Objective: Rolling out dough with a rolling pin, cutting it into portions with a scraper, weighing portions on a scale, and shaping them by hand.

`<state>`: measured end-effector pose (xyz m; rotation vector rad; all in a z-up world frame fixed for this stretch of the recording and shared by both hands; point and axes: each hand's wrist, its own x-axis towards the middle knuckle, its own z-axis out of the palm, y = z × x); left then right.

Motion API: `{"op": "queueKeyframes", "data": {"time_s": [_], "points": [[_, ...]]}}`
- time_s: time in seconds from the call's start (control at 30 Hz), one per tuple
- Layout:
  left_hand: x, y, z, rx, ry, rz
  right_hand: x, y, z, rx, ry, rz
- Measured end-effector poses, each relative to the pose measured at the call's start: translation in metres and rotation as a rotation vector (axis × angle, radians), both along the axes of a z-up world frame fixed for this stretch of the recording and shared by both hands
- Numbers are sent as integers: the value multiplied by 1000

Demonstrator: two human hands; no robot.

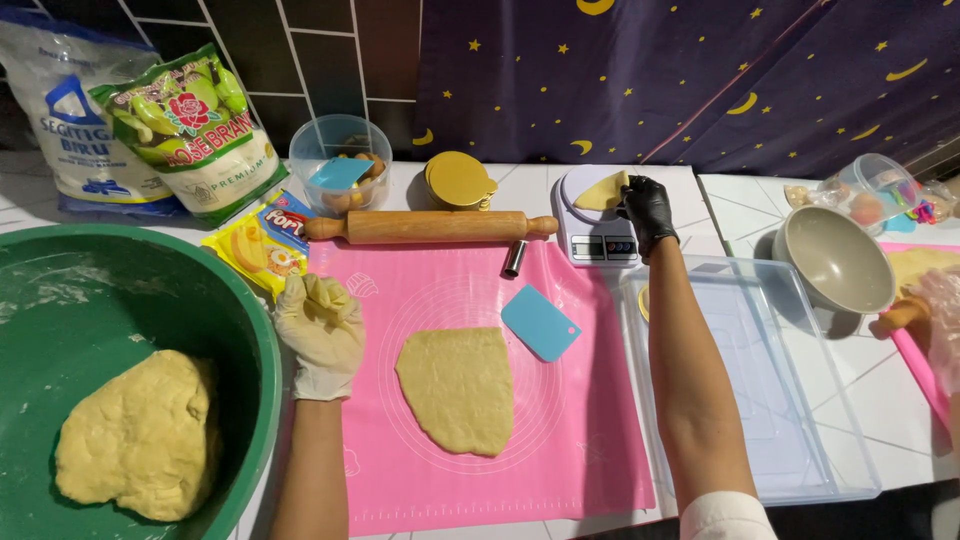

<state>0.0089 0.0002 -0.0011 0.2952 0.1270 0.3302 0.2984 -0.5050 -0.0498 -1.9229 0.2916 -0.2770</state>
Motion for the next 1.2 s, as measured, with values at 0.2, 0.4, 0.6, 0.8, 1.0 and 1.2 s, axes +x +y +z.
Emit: {"op": "queueKeyframes", "data": {"time_s": [0.2,0.4,0.6,0.8,1.0,1.2], "points": [[-1,0,3,-1,-7,-12,-6,-11,9,-524,29,-107],[-2,0,3,-20,-5,-15,3,-47,-15,-692,-146,-50],[-5,-1,6,-3,-3,-10,-38,-21,17,14,-191,-213],[-5,0,0,-14,-3,-13,-83,16,38,16,-335,-222],[-7,-1,4,-4,4,-5,-114,42,41,-204,-348,-41],[-1,3,-13,-40,-10,-12,-166,85,58,-688,0,321]]}}
